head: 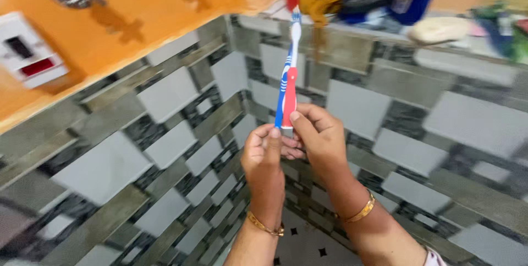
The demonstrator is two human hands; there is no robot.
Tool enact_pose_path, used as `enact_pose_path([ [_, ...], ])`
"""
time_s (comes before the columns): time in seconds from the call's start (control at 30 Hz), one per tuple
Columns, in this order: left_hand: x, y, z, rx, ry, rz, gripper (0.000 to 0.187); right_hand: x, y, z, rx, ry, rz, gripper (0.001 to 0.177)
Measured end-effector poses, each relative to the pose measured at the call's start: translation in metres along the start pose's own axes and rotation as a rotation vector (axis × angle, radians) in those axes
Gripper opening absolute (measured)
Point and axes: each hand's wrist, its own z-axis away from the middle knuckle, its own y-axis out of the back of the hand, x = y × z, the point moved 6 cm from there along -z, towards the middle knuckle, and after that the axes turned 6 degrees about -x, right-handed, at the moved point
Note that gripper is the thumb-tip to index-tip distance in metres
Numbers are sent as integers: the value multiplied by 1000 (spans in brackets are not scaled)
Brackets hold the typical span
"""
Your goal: The person cleans a wall-mounted water purifier and the surrounding wall area using a yellow cloth. They then pick up several toothbrushes from a bathroom counter and place them into the storage compartment of the water purifier.
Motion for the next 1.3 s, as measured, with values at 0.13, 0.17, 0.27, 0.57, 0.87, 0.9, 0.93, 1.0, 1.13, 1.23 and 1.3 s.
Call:
enact_pose_path([
  [0.13,9,28,-2,46,-68,27,22,19,-39,-12,-118,-74,-87,19],
  [0.17,11,32,-3,57,-83,39,22,21,-47,-16,-149,-77,-106,19],
  [0.27,14,42,-4,90,-124,-15,22,27,-65,-22,-283,-110,-259,21],
  [0.57,17,70,-8,301,-280,-139,22,48,-100,-41,-474,-227,-308,21],
  [0.87,60,105,39,539,-372,-337,23,60,-164,-11,-746,-283,-430,23],
  [0.9,65,107,43,537,-401,-337,23,58,-170,-6,-781,-281,-448,23],
  [0.93,70,109,47,535,-430,-337,23,57,-176,-2,-794,-284,-438,23],
  [1.0,80,115,58,559,-470,-363,23,55,-187,6,-820,-290,-417,23],
  [1.13,97,129,87,643,-524,-399,23,53,-215,31,-893,-270,-408,23],
  [1.23,116,138,115,686,-570,-414,23,53,-238,56,-957,-320,-436,22],
  [1.3,128,142,135,721,-592,-445,23,49,-252,73,-1015,-287,-440,22],
])
